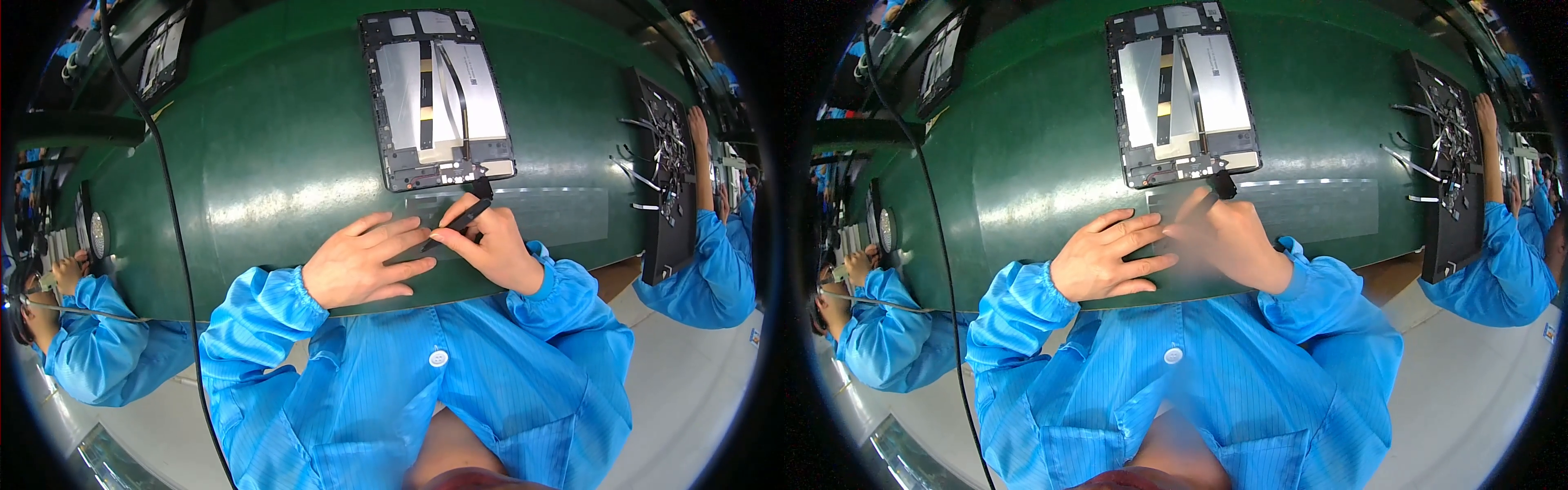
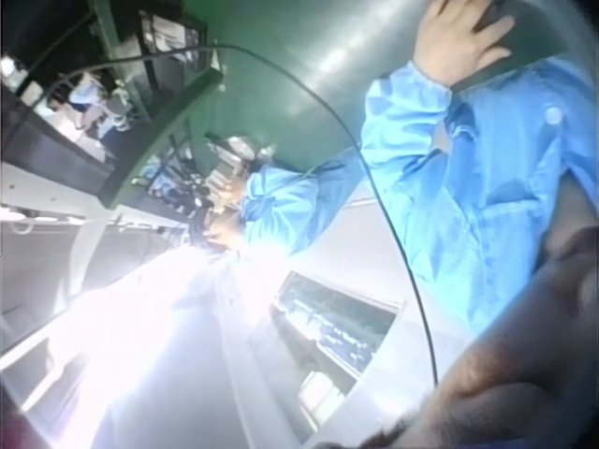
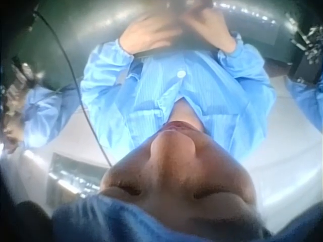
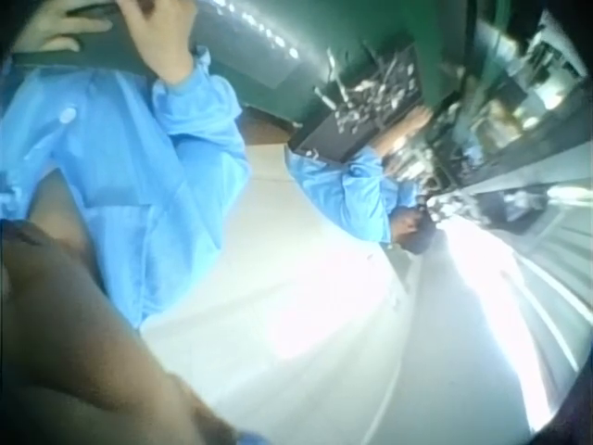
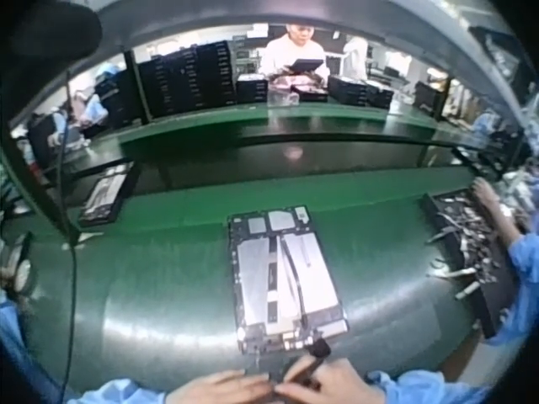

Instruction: The person assembles tablet screens by connecting internal components and flex cables to a chassis, using tweezers and a pry tool.

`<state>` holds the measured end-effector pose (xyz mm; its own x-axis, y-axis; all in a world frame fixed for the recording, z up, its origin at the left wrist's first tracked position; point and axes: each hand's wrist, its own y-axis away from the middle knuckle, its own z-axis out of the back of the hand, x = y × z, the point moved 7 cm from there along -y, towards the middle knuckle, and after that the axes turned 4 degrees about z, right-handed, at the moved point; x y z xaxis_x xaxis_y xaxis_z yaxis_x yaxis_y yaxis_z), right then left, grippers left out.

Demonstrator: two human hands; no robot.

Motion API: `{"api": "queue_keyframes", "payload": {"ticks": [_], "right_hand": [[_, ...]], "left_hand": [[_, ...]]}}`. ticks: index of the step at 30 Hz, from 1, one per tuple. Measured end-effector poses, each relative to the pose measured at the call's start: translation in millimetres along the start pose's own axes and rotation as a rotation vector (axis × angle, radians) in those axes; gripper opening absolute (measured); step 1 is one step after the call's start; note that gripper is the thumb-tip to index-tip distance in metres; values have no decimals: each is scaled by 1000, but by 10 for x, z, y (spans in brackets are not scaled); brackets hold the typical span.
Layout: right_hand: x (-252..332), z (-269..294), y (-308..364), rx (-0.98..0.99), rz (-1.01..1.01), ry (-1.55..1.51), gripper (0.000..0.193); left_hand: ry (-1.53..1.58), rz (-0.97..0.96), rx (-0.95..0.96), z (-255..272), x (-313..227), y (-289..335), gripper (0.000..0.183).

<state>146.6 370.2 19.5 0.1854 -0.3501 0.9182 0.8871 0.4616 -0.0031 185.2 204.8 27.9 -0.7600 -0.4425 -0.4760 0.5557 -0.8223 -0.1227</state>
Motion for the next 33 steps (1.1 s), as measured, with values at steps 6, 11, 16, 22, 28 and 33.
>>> {"api": "queue_keyframes", "payload": {"ticks": [6,11,16,22,28,33], "right_hand": [[-97,12,15,8,-58,-53,13],[-206,319,-186,-107,-151,-536,8],[64,574,-728,-49,-39,-349,16],[-36,434,-1005,129,-201,-322,20],[-87,353,-1046,141,-213,-318,29],[-104,326,-1067,148,-215,-320,30]], "left_hand": [[-32,-7,-3,3,0,-15,43],[-22,-18,-40,55,-5,-53,39],[101,14,-206,233,92,-129,32],[-84,132,-528,511,295,-153,35],[-118,181,-538,494,347,-163,31],[-131,179,-552,499,381,-173,30]]}}
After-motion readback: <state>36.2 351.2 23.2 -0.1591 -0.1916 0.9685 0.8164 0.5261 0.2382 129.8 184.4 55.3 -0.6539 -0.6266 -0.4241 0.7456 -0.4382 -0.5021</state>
